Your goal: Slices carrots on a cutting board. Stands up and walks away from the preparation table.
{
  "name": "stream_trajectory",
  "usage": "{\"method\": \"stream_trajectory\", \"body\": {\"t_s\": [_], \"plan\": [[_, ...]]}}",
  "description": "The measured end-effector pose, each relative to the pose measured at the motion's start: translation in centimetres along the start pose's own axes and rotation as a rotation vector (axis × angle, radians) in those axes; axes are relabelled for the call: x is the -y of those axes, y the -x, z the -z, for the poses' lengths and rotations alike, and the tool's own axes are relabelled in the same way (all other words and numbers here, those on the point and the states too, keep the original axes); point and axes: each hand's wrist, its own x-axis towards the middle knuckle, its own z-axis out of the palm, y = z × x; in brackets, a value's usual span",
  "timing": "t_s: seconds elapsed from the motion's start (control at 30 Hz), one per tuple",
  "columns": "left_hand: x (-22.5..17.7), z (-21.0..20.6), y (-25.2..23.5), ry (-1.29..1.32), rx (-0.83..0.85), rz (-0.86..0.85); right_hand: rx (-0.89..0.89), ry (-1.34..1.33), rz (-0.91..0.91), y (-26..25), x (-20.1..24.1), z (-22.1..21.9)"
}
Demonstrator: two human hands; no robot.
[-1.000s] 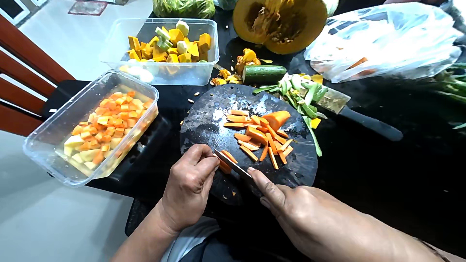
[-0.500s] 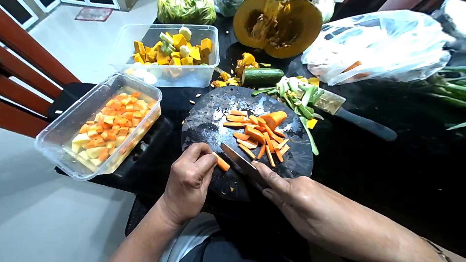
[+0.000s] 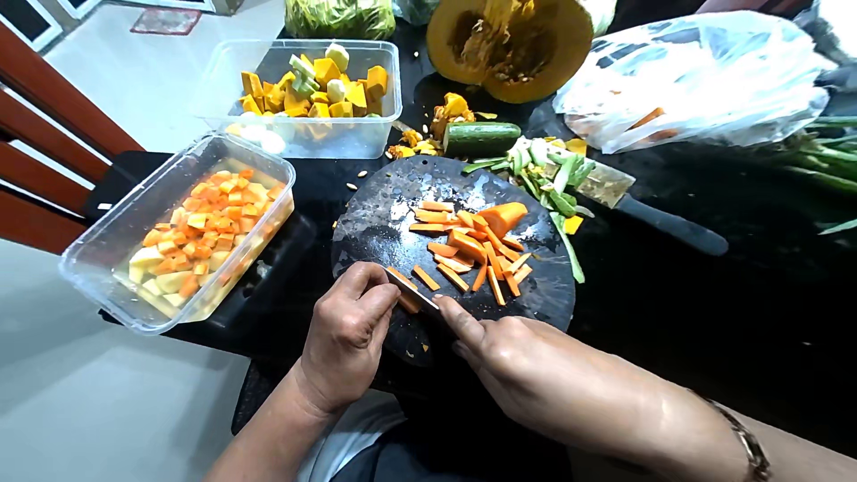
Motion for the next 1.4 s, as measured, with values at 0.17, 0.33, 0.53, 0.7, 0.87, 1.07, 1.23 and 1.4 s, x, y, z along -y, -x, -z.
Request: {"method": "stream_trajectory", "body": {"t_s": [0.17, 0.33, 0.53, 0.7, 0.87, 1.07, 1.23, 1.4], "plan": [[0.2, 0.0, 0.1, -0.007, -0.004, -0.02, 0.021, -0.127, -0.041, 1.2, -0.2, 0.1], [0.2, -0.1, 0.3, 0.005, -0.017, -0.017, -0.068, -0.144, -0.036, 3.2, -0.8, -0.2], [0.1, -0.2, 0.3, 0.008, -0.035, -0.014, -0.085, -0.122, -0.006, 2.3, -0.3, 0.3], [0.3, -0.4, 0.5, 0.017, -0.047, -0.022, -0.021, -0.175, 0.005, 1.9, -0.5, 0.5], [0.4, -0.4, 0.5, -0.012, -0.049, -0.044, 0.074, -0.185, -0.036, 0.9, -0.2, 0.6], [0.3, -0.4, 0.5, -0.062, -0.037, -0.066, 0.281, -0.239, -0.086, -1.5, -0.2, 1.8], [0.3, -0.1, 0.4, -0.106, -0.027, -0.073, 0.303, -0.201, -0.102, -0.4, 0.3, 2.2], [0.0, 0.1, -0.3, -0.223, 0.024, 0.012, -0.022, -0.014, -0.021, 4.1, -1.6, 1.0]]}}
